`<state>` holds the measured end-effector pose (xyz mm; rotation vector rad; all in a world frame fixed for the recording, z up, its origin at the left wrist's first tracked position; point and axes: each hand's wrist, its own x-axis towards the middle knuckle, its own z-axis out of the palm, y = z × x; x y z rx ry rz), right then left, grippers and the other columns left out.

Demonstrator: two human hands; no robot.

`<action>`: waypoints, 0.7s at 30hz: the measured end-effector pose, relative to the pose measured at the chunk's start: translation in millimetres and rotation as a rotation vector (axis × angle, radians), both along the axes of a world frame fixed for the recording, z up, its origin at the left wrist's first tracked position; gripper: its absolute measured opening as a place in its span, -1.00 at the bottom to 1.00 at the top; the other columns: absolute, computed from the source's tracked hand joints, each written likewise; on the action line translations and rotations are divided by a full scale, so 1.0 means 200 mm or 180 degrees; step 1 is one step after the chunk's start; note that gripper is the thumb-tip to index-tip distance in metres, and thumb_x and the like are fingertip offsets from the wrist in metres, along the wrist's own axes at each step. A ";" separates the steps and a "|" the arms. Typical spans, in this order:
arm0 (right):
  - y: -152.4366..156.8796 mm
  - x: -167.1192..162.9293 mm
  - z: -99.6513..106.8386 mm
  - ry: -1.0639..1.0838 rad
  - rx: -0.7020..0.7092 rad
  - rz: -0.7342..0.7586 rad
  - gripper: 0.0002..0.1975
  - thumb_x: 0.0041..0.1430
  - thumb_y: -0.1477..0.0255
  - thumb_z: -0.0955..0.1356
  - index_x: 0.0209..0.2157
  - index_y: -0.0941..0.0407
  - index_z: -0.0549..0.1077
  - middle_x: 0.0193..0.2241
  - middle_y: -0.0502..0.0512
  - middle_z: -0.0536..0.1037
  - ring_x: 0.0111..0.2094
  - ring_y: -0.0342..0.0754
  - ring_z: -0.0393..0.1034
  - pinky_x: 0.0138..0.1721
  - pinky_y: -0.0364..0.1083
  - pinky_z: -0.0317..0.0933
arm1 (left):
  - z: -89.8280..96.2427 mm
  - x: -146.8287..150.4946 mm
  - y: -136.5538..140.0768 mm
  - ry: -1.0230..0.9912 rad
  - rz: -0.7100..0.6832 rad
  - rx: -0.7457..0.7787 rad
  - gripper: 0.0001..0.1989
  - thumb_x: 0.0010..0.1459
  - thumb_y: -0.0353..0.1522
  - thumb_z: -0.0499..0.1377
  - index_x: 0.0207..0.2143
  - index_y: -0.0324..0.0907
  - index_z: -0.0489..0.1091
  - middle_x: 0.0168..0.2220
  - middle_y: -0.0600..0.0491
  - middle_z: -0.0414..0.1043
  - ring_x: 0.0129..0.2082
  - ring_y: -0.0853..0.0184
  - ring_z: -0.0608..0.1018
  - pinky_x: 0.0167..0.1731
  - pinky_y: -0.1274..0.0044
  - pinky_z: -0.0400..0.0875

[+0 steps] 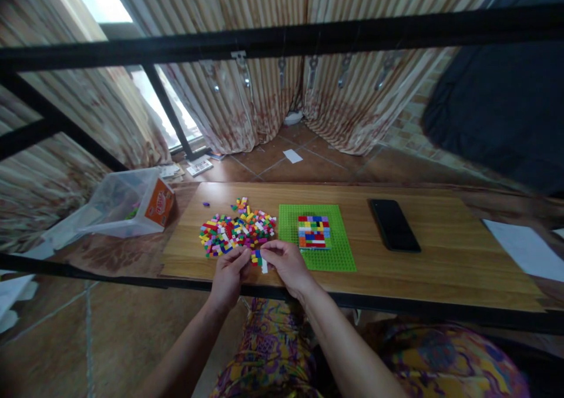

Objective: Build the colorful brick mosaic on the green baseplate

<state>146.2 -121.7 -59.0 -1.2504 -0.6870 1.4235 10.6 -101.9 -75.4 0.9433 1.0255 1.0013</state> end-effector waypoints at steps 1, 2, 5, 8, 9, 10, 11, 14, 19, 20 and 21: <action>0.00 0.00 0.00 0.0025 -0.0010 -0.0015 -0.71 -0.21 0.24 0.52 -0.45 0.14 0.53 -0.62 -0.08 0.47 -0.58 -0.21 0.23 -0.51 -0.18 0.10 | 0.00 0.01 0.00 -0.0036 0.0015 -0.0055 -0.60 0.02 -0.16 0.25 -0.61 -0.21 0.19 -0.71 0.25 0.02 -0.69 0.58 0.04 -0.66 0.65 -0.10; 0.00 0.00 -0.01 0.0040 -0.0021 -0.0028 -0.70 -0.21 0.24 0.52 -0.46 0.14 0.53 -0.62 -0.08 0.47 -0.59 -0.21 0.23 -0.51 -0.18 0.10 | 0.00 0.01 0.00 -0.0056 0.0040 -0.0104 -0.60 0.00 -0.15 0.26 -0.62 -0.21 0.19 -0.71 0.25 0.03 -0.69 0.59 0.05 -0.66 0.66 -0.10; 0.01 0.00 -0.03 0.0050 -0.0064 -0.0075 -0.69 -0.22 0.23 0.52 -0.46 0.15 0.53 -0.63 -0.08 0.46 -0.60 -0.22 0.22 -0.52 -0.18 0.09 | 0.00 0.03 0.01 -0.0054 0.0150 -0.0265 -0.59 -0.04 -0.14 0.28 -0.62 -0.21 0.18 -0.70 0.25 0.07 -0.70 0.59 0.10 -0.67 0.68 -0.07; 0.03 -0.01 -0.05 0.0065 -0.0079 -0.0252 -0.69 -0.24 0.23 0.52 -0.47 0.14 0.52 -0.64 -0.08 0.45 -0.62 -0.22 0.20 -0.54 -0.17 0.08 | 0.00 0.04 0.01 0.0016 0.0329 -0.0465 -0.61 -0.05 -0.10 0.27 -0.55 -0.19 0.23 -0.68 0.24 0.14 -0.70 0.55 0.19 -0.69 0.68 -0.02; 0.03 -0.01 -0.06 0.0066 -0.0081 -0.0340 -0.69 -0.25 0.23 0.52 -0.48 0.14 0.52 -0.63 -0.08 0.46 -0.61 -0.21 0.21 -0.53 -0.17 0.09 | -0.01 0.05 0.02 0.0084 0.0385 -0.0493 -0.62 -0.04 -0.08 0.26 -0.52 -0.19 0.25 -0.68 0.23 0.17 -0.70 0.53 0.23 -0.69 0.67 0.00; 0.04 -0.02 -0.07 0.0051 -0.0072 -0.0426 -0.69 -0.25 0.22 0.52 -0.48 0.14 0.51 -0.62 -0.07 0.47 -0.61 -0.20 0.23 -0.53 -0.16 0.11 | -0.01 0.05 0.02 0.0169 0.0442 -0.0480 -0.63 -0.02 -0.07 0.23 -0.49 -0.18 0.26 -0.68 0.22 0.19 -0.69 0.51 0.25 -0.69 0.67 0.03; 0.04 -0.03 -0.08 0.0012 -0.0052 -0.0497 -0.69 -0.24 0.22 0.51 -0.48 0.13 0.51 -0.61 -0.06 0.48 -0.60 -0.19 0.24 -0.52 -0.16 0.12 | -0.02 0.05 0.02 0.0267 0.0486 -0.0420 -0.64 0.01 -0.06 0.21 -0.48 -0.18 0.27 -0.68 0.22 0.19 -0.69 0.50 0.26 -0.68 0.66 0.05; 0.05 -0.06 -0.11 -0.0272 0.0079 -0.0671 -0.71 -0.19 0.22 0.49 -0.47 0.13 0.51 -0.57 -0.02 0.51 -0.55 -0.14 0.30 -0.49 -0.13 0.17 | -0.05 0.07 0.02 0.0586 0.0549 -0.0042 -0.66 0.08 -0.08 0.16 -0.48 -0.17 0.27 -0.68 0.22 0.17 -0.67 0.49 0.25 -0.63 0.64 0.13; 0.05 -0.12 -0.13 -0.0493 0.0195 -0.0973 -0.73 -0.15 0.25 0.48 -0.43 0.14 0.53 -0.48 0.05 0.55 -0.43 -0.07 0.38 -0.38 -0.10 0.25 | -0.08 0.11 0.02 0.0920 0.0670 0.0488 -0.73 0.15 -0.17 0.10 -0.44 -0.18 0.29 -0.58 0.19 0.22 -0.58 0.46 0.28 -0.55 0.62 0.20; 0.05 -0.13 -0.13 -0.0460 0.0181 -0.1014 -0.73 -0.15 0.24 0.48 -0.43 0.15 0.53 -0.49 0.05 0.55 -0.44 -0.08 0.38 -0.39 -0.10 0.24 | -0.08 0.11 0.02 0.0913 0.0684 0.0535 -0.74 0.16 -0.18 0.09 -0.43 -0.18 0.29 -0.56 0.18 0.23 -0.56 0.46 0.29 -0.53 0.61 0.21; 0.05 -0.13 -0.13 -0.0421 0.0167 -0.1047 -0.72 -0.15 0.24 0.48 -0.43 0.15 0.53 -0.50 0.04 0.55 -0.45 -0.08 0.37 -0.40 -0.10 0.24 | -0.08 0.11 0.03 0.0887 0.0686 0.0572 -0.75 0.16 -0.18 0.09 -0.42 -0.18 0.29 -0.55 0.17 0.24 -0.54 0.45 0.30 -0.52 0.61 0.23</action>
